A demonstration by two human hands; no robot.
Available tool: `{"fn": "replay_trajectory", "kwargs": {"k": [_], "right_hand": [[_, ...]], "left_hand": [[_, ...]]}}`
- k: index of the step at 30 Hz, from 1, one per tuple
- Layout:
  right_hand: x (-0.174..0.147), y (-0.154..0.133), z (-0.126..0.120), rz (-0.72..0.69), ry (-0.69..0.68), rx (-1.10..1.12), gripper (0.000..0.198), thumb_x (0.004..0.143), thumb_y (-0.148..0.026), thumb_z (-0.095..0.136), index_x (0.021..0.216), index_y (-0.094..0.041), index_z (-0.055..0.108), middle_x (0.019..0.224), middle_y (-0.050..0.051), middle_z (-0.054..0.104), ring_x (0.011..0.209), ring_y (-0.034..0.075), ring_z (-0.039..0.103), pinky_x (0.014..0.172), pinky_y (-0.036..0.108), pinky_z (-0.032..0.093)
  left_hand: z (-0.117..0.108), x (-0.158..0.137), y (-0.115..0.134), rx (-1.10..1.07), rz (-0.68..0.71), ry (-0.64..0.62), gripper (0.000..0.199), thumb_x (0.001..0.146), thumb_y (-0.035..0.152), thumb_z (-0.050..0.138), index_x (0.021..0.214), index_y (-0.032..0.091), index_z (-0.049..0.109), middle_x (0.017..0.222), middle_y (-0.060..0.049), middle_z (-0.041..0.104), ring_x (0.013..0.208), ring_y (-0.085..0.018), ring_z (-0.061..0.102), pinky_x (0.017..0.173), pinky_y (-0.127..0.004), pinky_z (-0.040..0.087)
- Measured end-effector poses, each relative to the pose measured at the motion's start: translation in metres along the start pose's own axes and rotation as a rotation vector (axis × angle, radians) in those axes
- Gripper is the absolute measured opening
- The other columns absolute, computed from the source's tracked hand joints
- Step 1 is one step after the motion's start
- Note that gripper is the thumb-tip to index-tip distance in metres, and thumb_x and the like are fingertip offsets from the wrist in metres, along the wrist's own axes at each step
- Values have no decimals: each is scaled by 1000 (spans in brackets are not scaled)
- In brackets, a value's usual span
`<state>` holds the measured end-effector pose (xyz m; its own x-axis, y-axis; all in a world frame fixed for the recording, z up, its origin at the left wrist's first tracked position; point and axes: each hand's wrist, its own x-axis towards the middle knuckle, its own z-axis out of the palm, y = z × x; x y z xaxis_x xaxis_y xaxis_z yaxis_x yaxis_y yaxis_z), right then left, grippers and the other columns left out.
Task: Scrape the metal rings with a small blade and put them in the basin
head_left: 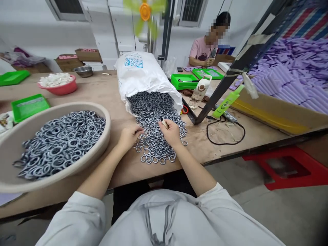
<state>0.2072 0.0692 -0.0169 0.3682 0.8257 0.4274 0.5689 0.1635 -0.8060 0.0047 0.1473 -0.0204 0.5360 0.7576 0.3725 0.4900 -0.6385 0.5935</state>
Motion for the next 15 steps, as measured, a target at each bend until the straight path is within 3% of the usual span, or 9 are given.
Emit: {"fn": "replay_trajectory", "kwargs": {"k": [3,7,10,15], "right_hand": [[-21,-23,-2,15,-162,226,32,88,-48,59,81,-18,69,74,0,61,69,14,53,67,26,41],[-54,-48,2,42,-293,358,28,81,-45,69,72,-19,65,68,-2,54,67,13,48,64,26,37],[-69,-55,4,88,-327,412,35,80,-48,70,65,-19,58,61,-4,46,60,11,40,58,26,32],[-78,-49,5,157,-418,556,39,79,-56,71,73,-19,60,64,-4,51,60,11,42,59,25,36]], "left_hand": [[-11,-22,31,-258,-74,81,21,86,31,65,99,19,76,96,-7,78,82,-20,69,76,-32,53],[-14,-60,67,-628,-231,127,32,82,40,71,103,16,72,74,-3,71,63,-14,62,61,-26,51],[-5,-81,78,-843,-356,174,39,76,49,76,90,14,67,69,-2,68,60,-12,61,59,-24,52],[11,-99,81,-1042,-447,165,48,75,60,72,81,15,61,65,-1,65,57,-11,60,56,-22,51]]}}
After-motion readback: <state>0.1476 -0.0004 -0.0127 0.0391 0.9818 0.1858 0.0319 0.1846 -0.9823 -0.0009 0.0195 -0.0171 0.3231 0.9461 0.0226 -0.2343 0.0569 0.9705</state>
